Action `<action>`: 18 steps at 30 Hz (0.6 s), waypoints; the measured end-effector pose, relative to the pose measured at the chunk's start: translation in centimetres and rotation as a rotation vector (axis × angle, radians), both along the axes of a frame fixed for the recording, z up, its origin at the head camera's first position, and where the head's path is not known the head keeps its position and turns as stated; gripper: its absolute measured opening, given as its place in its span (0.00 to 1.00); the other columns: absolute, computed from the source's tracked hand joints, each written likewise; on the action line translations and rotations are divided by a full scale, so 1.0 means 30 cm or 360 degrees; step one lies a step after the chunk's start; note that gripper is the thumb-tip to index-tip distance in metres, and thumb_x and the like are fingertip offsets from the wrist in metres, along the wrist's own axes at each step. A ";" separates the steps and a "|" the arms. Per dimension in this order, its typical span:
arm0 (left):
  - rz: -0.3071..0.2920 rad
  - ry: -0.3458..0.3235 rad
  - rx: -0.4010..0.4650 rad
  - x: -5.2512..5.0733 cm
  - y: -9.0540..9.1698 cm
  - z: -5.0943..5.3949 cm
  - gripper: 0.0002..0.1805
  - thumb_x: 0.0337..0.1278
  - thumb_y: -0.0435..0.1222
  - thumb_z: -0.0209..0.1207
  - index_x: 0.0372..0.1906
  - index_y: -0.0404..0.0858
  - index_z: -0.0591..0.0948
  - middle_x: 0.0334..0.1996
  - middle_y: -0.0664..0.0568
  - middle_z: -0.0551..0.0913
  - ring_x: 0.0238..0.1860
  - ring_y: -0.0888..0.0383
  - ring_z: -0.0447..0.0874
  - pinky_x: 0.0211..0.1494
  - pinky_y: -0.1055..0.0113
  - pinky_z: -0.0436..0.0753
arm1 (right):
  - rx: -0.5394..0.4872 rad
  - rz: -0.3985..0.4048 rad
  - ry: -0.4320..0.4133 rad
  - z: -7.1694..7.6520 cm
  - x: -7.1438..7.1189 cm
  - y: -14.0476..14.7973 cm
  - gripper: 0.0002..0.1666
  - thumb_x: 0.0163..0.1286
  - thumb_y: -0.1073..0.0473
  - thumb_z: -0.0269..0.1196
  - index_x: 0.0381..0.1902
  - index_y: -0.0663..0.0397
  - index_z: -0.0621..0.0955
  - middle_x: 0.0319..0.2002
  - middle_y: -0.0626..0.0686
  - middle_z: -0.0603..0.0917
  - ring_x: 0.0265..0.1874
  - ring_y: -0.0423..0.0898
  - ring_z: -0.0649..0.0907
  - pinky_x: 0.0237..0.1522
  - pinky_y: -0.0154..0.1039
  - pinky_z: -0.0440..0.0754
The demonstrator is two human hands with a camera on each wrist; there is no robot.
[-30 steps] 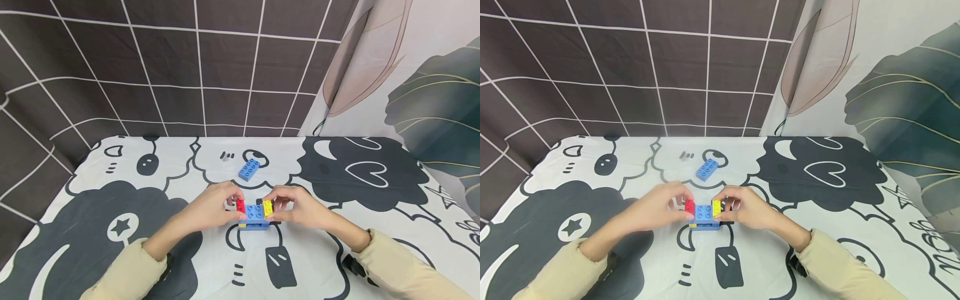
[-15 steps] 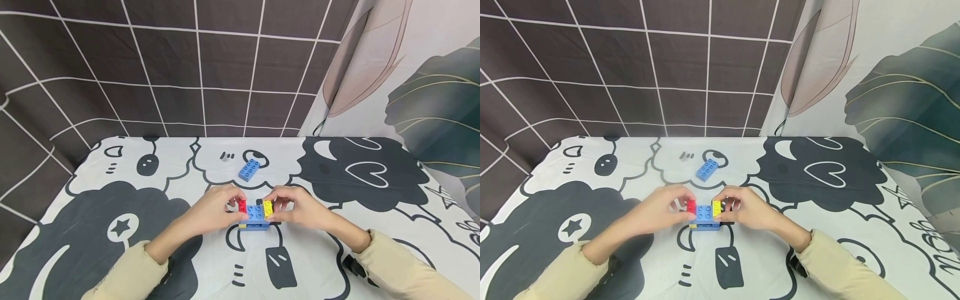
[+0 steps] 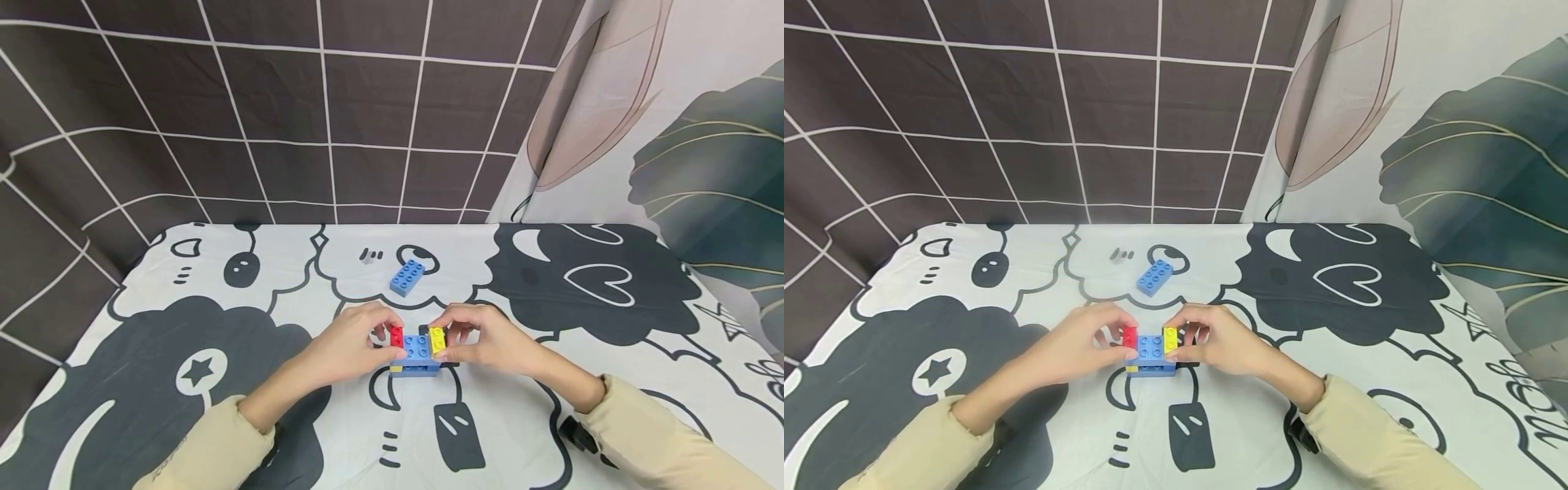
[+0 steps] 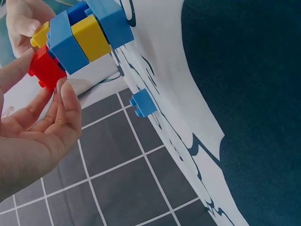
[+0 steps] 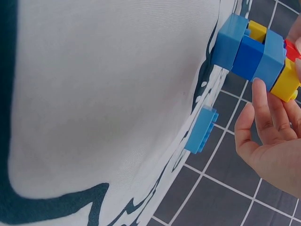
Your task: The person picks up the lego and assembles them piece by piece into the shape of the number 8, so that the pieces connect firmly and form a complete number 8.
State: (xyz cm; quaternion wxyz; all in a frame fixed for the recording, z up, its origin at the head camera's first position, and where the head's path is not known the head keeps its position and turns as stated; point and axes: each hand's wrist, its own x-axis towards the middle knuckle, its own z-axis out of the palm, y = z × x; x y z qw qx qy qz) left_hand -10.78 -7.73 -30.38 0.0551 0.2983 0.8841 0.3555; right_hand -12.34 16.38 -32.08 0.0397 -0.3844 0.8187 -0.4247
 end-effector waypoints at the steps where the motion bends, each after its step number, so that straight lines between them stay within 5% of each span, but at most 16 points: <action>1: -0.0004 0.0003 0.0004 -0.001 0.000 -0.001 0.14 0.45 0.36 0.67 0.39 0.38 0.79 0.35 0.54 0.78 0.34 0.59 0.75 0.32 0.72 0.75 | 0.0001 -0.0001 -0.0001 -0.001 0.000 0.000 0.19 0.47 0.66 0.72 0.40 0.59 0.81 0.26 0.47 0.78 0.26 0.40 0.77 0.32 0.36 0.77; 18: -0.0012 0.0013 0.0062 -0.002 0.002 -0.016 0.15 0.45 0.36 0.67 0.40 0.36 0.79 0.35 0.54 0.78 0.33 0.60 0.75 0.30 0.73 0.75 | 0.0000 0.0000 0.0005 0.000 0.002 -0.001 0.19 0.47 0.67 0.71 0.40 0.60 0.81 0.25 0.46 0.78 0.26 0.40 0.77 0.32 0.37 0.77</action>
